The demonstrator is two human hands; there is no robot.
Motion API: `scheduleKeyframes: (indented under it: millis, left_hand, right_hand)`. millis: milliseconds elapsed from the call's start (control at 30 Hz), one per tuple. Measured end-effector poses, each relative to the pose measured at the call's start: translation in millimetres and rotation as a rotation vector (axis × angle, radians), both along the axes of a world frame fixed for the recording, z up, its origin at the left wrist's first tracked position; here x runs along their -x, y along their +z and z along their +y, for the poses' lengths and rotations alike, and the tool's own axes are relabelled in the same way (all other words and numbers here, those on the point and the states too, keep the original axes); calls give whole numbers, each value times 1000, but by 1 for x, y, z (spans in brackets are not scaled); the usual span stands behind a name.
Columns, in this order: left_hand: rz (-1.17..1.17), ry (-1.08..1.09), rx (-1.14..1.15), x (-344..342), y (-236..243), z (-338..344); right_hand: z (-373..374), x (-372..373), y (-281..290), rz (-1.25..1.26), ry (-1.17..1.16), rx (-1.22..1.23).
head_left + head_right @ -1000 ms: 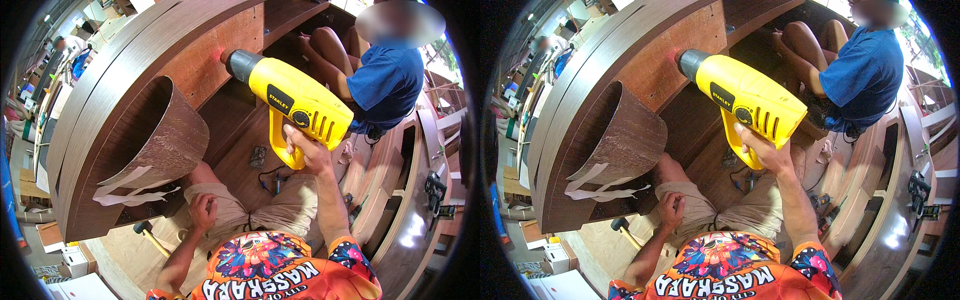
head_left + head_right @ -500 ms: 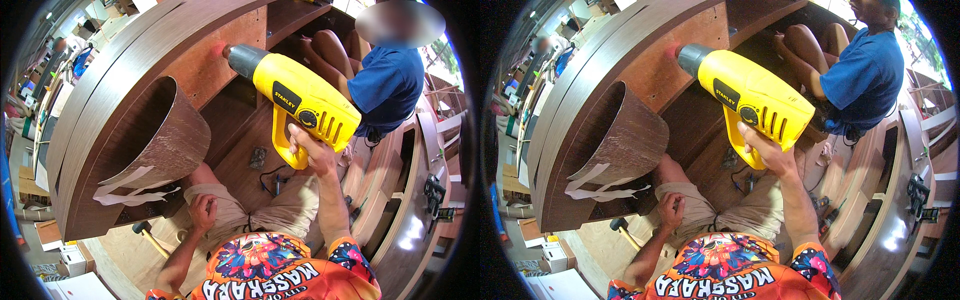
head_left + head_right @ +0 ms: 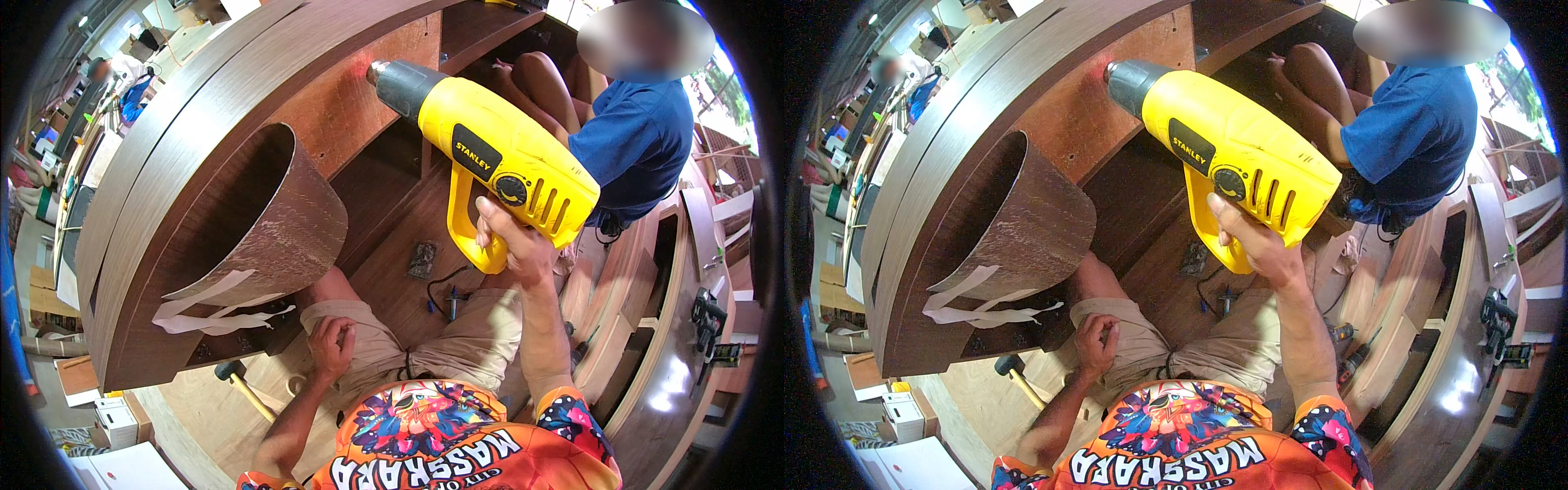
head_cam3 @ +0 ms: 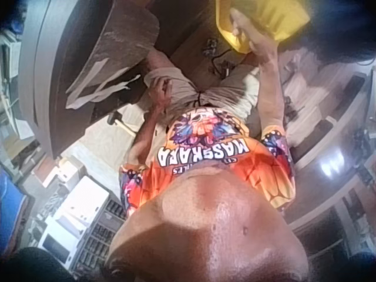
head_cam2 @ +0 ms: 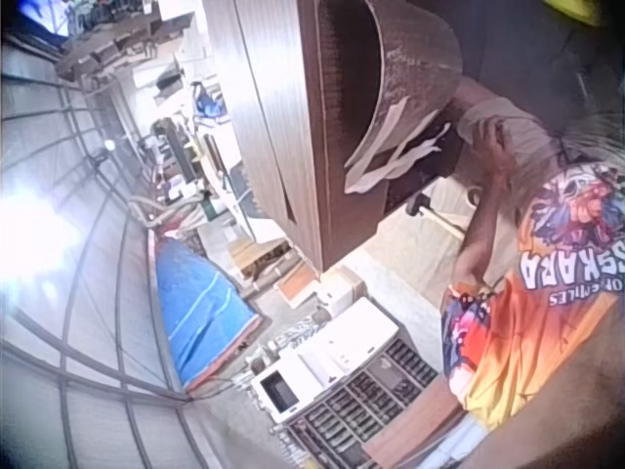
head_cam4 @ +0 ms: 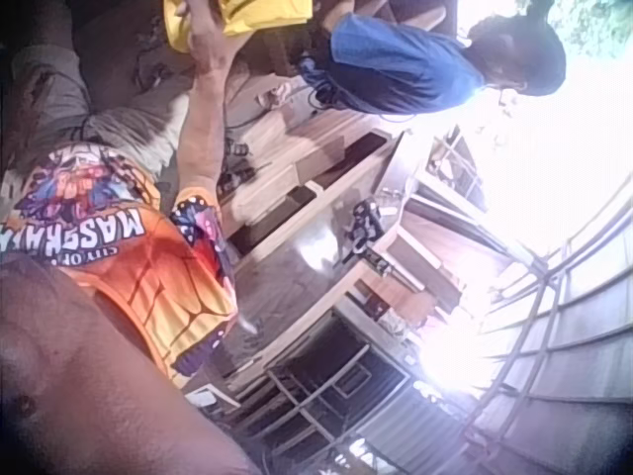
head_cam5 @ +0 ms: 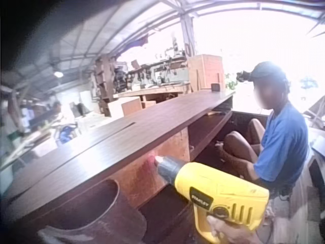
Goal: The person applies laminate to a wooden furniture piece using a heat gun, a rubber mallet, and a cloth. They use the heat gun to warm the laminate, press it down by hand and with a cloth, and use a mallet to secure parts.
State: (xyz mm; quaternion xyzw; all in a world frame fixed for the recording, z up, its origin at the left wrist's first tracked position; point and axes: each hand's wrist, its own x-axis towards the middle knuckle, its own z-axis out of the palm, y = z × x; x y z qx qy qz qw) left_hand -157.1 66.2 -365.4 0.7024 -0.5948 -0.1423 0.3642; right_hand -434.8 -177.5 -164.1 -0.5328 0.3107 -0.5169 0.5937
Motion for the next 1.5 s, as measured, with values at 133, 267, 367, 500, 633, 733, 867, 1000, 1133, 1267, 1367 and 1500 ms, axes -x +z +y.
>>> scheduleKeyframes:
  millis: [133,267,367,500,633,733,867,1000,1133,1267,1367,1500]
  left_hand:
    - [0,2,18,0,-1,1]
    - [-3,8,18,0,-4,1]
    - [11,23,3,2,-3,1]
    - [-15,18,0,2,0,1]
    - [-11,9,27,1,-3,0]
    - [-26,-5,40,2,1,-2]
    - [-39,-23,1,0,2,-1]
    - [-20,-24,-32,-2,-3,1]
    - [-18,-10,29,1,-3,-1]
    - [-58,-33,9,0,1,0]
    - [-58,-23,14,2,3,-1]
    - [-54,-21,24,3,7,-3]
  right_hand:
    - [-2,1,-3,27,-2,-14]
    - [-4,4,-28,42,-11,-63]
    - [-3,4,-42,23,17,-58]
    - [4,3,-57,23,26,-103]
    - [10,3,-68,-19,10,-162]
    - [11,6,-69,-30,23,-186]
    - [13,5,-65,-20,8,-172]
    - [12,8,-72,-47,31,-195]
    - [14,6,-70,-54,5,-219]
    - [13,5,-73,-45,-3,-191]
    - [9,3,-78,-85,-14,-203]
    - [18,8,-76,20,108,-195]
